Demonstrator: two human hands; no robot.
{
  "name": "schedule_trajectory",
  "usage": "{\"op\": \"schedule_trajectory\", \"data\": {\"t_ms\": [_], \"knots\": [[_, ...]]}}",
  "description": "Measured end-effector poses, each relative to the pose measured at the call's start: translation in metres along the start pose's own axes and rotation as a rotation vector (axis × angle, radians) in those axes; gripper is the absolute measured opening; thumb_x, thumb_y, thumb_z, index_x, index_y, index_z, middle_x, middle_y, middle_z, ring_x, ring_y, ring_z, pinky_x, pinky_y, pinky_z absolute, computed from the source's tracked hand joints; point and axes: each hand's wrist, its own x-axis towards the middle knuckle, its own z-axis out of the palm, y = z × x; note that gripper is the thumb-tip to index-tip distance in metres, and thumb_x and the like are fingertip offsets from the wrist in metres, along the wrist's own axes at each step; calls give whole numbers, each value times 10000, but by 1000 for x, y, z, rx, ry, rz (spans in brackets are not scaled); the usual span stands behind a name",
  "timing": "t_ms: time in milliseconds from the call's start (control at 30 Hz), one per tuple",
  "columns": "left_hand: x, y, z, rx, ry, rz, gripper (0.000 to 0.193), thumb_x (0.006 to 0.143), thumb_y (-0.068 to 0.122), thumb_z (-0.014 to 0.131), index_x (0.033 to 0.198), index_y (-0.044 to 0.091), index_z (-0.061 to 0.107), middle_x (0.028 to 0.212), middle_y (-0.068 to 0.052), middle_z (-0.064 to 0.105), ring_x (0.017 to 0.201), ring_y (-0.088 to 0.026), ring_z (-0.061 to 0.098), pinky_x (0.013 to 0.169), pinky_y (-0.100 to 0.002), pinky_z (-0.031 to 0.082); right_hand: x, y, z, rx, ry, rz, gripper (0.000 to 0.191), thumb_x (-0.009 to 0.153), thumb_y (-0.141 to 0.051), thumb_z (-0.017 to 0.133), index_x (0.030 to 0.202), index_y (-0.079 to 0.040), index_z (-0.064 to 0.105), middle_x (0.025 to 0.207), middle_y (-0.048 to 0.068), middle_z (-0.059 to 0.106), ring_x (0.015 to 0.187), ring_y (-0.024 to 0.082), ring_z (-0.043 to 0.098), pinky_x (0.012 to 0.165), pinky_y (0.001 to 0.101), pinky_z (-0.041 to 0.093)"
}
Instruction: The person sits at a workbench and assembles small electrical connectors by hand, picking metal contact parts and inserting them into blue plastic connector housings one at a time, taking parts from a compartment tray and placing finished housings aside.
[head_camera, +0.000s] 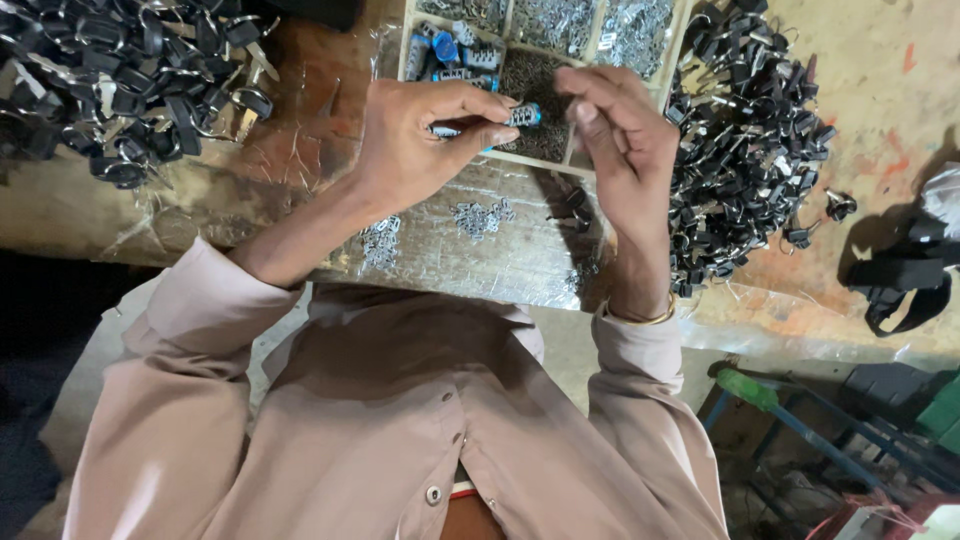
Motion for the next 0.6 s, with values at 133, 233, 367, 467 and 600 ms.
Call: {"op": "schedule_trajectory", "data": {"t_ms": [133, 233, 367, 467, 600], "knots": [[0, 3, 0, -15, -3, 11, 156, 938, -9, 846, 1071, -15, 764, 1112, -133, 782, 1038, -208, 791, 914, -299, 661, 2, 10, 5, -348, 33, -218, 192, 982, 14, 757, 1168, -33, 761, 1112, 75, 637, 957, 166, 598, 815, 320, 463], [0, 4, 0, -43, -4, -19, 153, 941, -13, 836, 1072, -25, 759, 1113, -135, 783, 1034, -202, 792, 912, -299, 665, 3, 15, 9, -776, 5, -353, 242, 843, -21, 864, 1067, -54, 779, 1017, 75, 630, 958, 275, 565, 861, 403, 410], [0, 3, 1, -62, -5, -26, 145, 940, -15, 832, 1063, -27, 757, 1106, -138, 783, 1037, -206, 792, 911, -302, 666, 2, 14, 8, -721, 47, -262, 212, 850, -49, 890, 1027, -80, 778, 1002, 58, 641, 957, 256, 570, 885, 403, 407], [3, 0, 1, -34, -22, 39, 148, 945, -14, 837, 1071, -23, 759, 1114, -145, 778, 1062, -219, 784, 926, -305, 666, 1, 10, 6, -625, 99, -223, 173, 931, -40, 872, 1078, -81, 789, 1036, 60, 650, 995, 239, 576, 899, 380, 433], [1, -1, 0, -25, -31, 29, 153, 936, -31, 837, 1065, -35, 755, 1116, -155, 778, 1050, -222, 784, 909, -311, 658, 0, 8, 6, -669, 187, -321, 178, 860, -11, 859, 1017, -58, 789, 1000, 76, 658, 962, 256, 571, 849, 387, 455]]}}
